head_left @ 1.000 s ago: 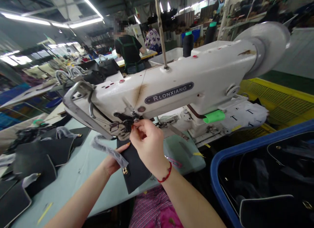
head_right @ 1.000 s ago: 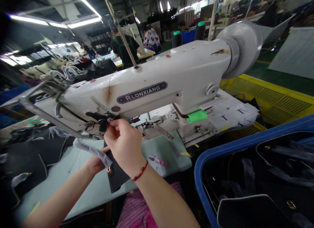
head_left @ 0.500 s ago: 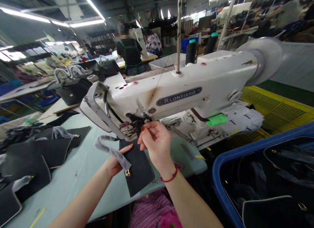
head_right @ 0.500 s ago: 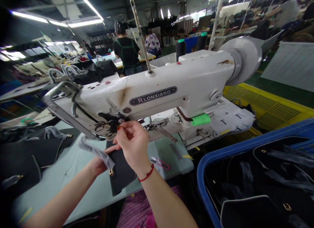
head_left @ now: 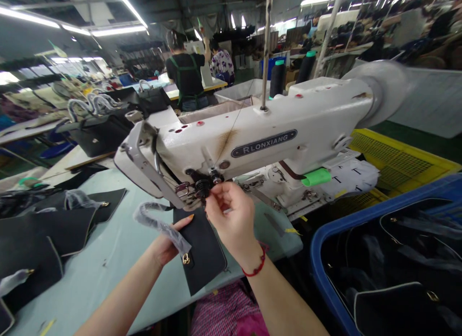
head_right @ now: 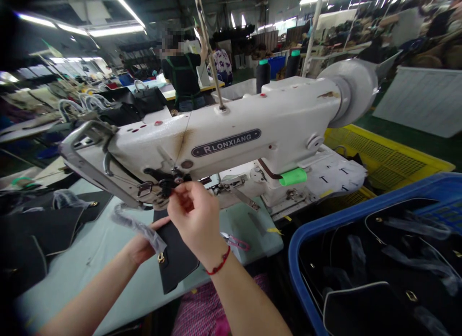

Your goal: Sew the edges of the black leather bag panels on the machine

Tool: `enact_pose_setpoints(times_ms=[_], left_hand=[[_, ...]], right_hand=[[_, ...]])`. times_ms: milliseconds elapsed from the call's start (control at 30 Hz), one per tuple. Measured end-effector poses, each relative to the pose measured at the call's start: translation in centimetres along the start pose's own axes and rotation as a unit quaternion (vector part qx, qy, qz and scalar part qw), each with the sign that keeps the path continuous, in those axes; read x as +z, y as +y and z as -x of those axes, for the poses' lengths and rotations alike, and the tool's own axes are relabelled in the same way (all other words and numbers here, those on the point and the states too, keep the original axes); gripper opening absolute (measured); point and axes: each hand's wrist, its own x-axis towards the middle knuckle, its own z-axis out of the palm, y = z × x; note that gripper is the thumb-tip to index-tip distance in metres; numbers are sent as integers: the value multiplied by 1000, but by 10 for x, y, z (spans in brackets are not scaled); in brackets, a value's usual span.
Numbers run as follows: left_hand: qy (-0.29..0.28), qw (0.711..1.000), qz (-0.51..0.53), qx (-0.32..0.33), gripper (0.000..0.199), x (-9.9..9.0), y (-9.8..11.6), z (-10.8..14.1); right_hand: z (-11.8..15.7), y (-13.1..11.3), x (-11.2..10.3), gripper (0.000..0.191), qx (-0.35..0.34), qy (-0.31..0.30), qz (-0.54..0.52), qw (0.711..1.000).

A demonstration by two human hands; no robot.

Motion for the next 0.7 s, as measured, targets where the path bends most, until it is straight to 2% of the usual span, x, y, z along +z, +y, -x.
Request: enact_pose_setpoints(times_ms=[100, 233, 367, 533, 700], left_hand=[[-7, 1000, -3, 1, 33, -2, -1, -3], [-20, 1000, -23, -4, 17, -2, 0, -1], [-45, 998, -41, -13, 16, -1, 2, 2], [-14, 999, -42, -23, 16, 2, 4, 5], [9, 999, -34, -19, 18, 4, 6, 7]], right_hand=[[1, -3, -3, 16, -36, 29, 77, 996], [1, -6, -5, 17, -46, 7, 125, 991], [-2, -8, -4, 15, -23, -15, 112, 993], [-5, -6, -1, 7, -24, 0, 96, 995], [-6, -2, 5, 6, -14, 21, 14, 1000]])
